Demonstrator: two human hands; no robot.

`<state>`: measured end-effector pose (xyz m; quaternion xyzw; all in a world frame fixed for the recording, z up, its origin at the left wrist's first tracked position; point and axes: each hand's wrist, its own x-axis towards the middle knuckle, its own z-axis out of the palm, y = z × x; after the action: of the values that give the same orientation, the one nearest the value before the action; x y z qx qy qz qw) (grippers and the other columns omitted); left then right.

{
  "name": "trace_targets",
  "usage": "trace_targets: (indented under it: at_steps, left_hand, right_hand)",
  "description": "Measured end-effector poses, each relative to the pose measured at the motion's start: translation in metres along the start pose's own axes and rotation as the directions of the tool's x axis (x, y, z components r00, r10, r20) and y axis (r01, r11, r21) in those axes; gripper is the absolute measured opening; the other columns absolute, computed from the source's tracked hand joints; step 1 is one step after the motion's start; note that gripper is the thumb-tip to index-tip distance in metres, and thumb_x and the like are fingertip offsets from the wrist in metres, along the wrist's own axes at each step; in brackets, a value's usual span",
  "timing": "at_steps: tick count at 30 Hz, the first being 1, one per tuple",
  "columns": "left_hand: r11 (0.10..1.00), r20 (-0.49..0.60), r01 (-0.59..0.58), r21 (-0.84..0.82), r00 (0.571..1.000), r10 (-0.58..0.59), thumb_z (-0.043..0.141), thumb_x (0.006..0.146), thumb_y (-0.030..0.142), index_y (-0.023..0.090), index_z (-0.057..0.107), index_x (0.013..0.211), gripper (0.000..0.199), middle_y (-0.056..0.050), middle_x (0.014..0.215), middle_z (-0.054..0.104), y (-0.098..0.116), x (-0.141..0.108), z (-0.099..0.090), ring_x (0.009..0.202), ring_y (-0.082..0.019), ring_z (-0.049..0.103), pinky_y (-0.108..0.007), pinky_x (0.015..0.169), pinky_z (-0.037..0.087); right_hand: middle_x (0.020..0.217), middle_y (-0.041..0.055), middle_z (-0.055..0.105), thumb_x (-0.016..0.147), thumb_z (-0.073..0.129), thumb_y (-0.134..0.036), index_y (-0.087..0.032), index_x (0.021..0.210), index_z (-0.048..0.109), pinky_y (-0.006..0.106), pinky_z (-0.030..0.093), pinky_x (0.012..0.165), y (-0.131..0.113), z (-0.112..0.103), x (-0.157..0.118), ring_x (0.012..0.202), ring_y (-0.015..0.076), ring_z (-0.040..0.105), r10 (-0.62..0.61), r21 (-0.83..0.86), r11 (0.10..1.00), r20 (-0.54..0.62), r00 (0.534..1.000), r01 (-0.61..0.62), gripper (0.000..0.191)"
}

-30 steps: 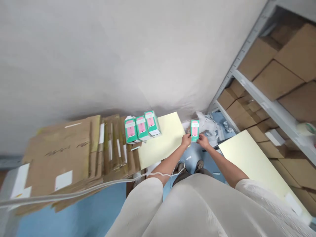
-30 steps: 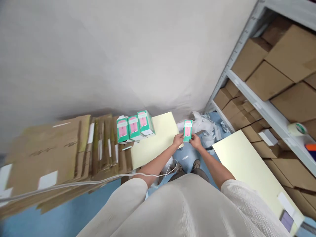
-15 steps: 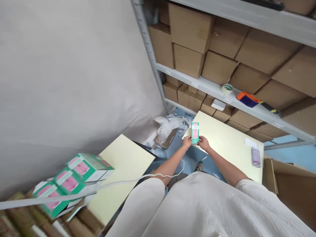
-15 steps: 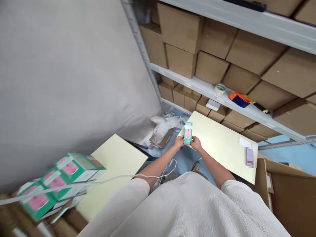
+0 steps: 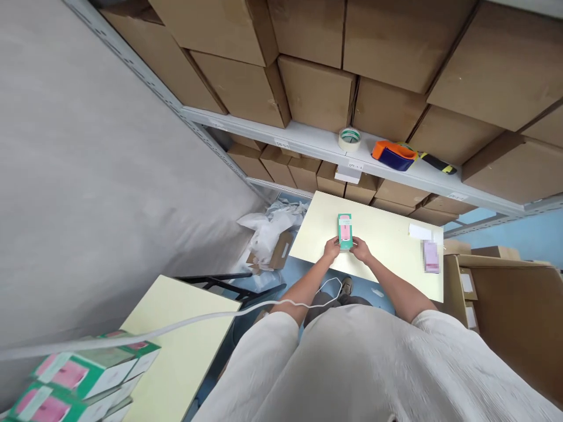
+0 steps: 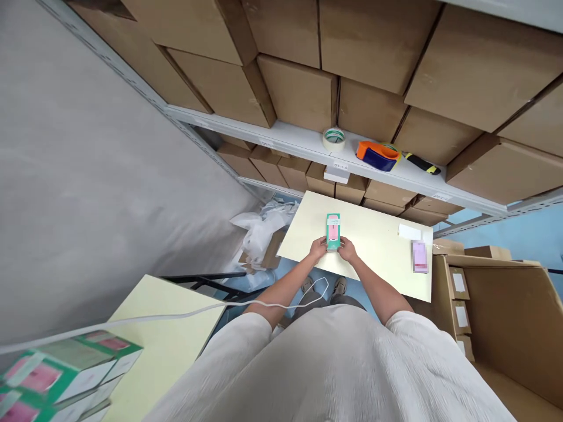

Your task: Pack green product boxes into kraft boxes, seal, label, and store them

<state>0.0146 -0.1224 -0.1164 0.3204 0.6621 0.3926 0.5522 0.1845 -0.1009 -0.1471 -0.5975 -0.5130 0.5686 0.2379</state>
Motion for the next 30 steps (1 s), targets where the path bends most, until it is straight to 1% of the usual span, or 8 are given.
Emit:
trace_targets:
  at_steps: [4,6,9,11,15,21,25,30]
  left_hand:
    - [0.993,-0.008,0.114,-0.020,0.993,-0.114,0.086,0.078,0.021,0.016,0.075,0.131,0.054,-0.016,0.133,0.078,0.002,0.008,0.000,0.121,-0.028,0.075,-0.035,0.103,0.058]
    - [0.984,-0.001,0.180,0.012,0.984,-0.180,0.085,0.078,0.018,0.014,0.066,0.146,0.070,-0.018,0.138,0.076,0.004,0.009,-0.002,0.126,-0.028,0.074,-0.034,0.104,0.057]
    - [0.978,0.095,0.202,0.046,0.974,-0.205,0.084,0.078,0.015,0.015,0.050,0.160,0.088,-0.018,0.136,0.077,0.008,0.008,-0.008,0.127,-0.028,0.073,-0.034,0.105,0.056]
    - [0.981,0.143,0.183,0.068,0.971,-0.191,0.083,0.078,0.016,0.016,0.045,0.163,0.093,-0.017,0.135,0.078,0.014,0.007,-0.014,0.127,-0.027,0.074,-0.035,0.105,0.056]
    - [0.986,0.144,0.110,0.128,0.981,-0.128,0.080,0.080,0.018,0.017,0.045,0.161,0.088,-0.015,0.132,0.079,0.035,0.007,-0.029,0.126,-0.028,0.074,-0.037,0.106,0.055]
    - [0.991,0.167,0.015,0.135,0.985,-0.037,0.077,0.082,0.015,0.015,0.049,0.157,0.080,-0.016,0.127,0.079,0.070,0.011,-0.051,0.119,-0.029,0.075,-0.036,0.102,0.056]
    - [0.996,0.186,-0.032,0.088,0.982,0.015,0.077,0.081,0.013,0.017,0.051,0.155,0.078,-0.018,0.135,0.074,0.085,0.017,-0.061,0.121,-0.029,0.073,-0.039,0.104,0.056]
    - [0.995,0.269,-0.098,0.006,0.959,0.093,0.083,0.075,0.008,0.019,0.055,0.152,0.082,-0.018,0.143,0.070,0.101,0.031,-0.060,0.122,-0.031,0.073,-0.040,0.101,0.060]
  right_hand:
    - [0.144,0.0115,0.073,0.075,0.067,-0.020,-0.022,0.141,0.068,0.051,0.052,0.120,0.003,-0.002,0.003,0.135,0.0295,0.069,-0.005,0.001,1.000,-0.051,0.999,0.005,0.066]
    - [0.147,0.0136,0.071,0.073,0.069,-0.019,-0.021,0.144,0.066,0.053,0.049,0.123,0.003,-0.001,0.000,0.140,0.0316,0.066,0.072,0.004,0.997,-0.095,0.993,-0.072,0.071]
    - [0.148,0.0155,0.071,0.070,0.071,-0.017,-0.019,0.147,0.063,0.051,0.051,0.121,-0.001,0.001,-0.010,0.143,0.0324,0.064,0.137,0.044,0.990,-0.114,0.984,-0.133,0.077]
    - [0.141,0.0140,0.075,0.072,0.071,-0.017,-0.021,0.148,0.061,0.051,0.054,0.117,-0.010,0.000,-0.016,0.136,0.0310,0.069,0.129,0.061,0.991,-0.133,0.983,-0.122,0.077]
    - [0.123,0.0094,0.082,0.080,0.067,-0.023,-0.023,0.141,0.064,0.049,0.059,0.109,-0.040,-0.007,-0.025,0.115,0.0258,0.077,0.076,0.029,0.997,-0.208,0.975,-0.071,0.061]
    - [0.111,0.0038,0.081,0.088,0.059,-0.036,-0.025,0.130,0.067,0.041,0.064,0.097,-0.089,-0.003,-0.031,0.108,0.0232,0.078,-0.014,-0.013,1.000,-0.249,0.968,0.011,0.044]
    - [0.116,0.0044,0.080,0.091,0.058,-0.037,-0.026,0.131,0.067,0.042,0.063,0.101,-0.107,0.007,-0.028,0.110,0.0227,0.076,-0.110,-0.040,0.994,-0.271,0.956,0.103,0.043]
    - [0.133,0.0094,0.075,0.091,0.065,-0.033,-0.025,0.142,0.064,0.044,0.061,0.105,-0.125,0.010,-0.014,0.117,0.0248,0.074,-0.217,-0.109,0.975,-0.283,0.934,0.194,0.051]
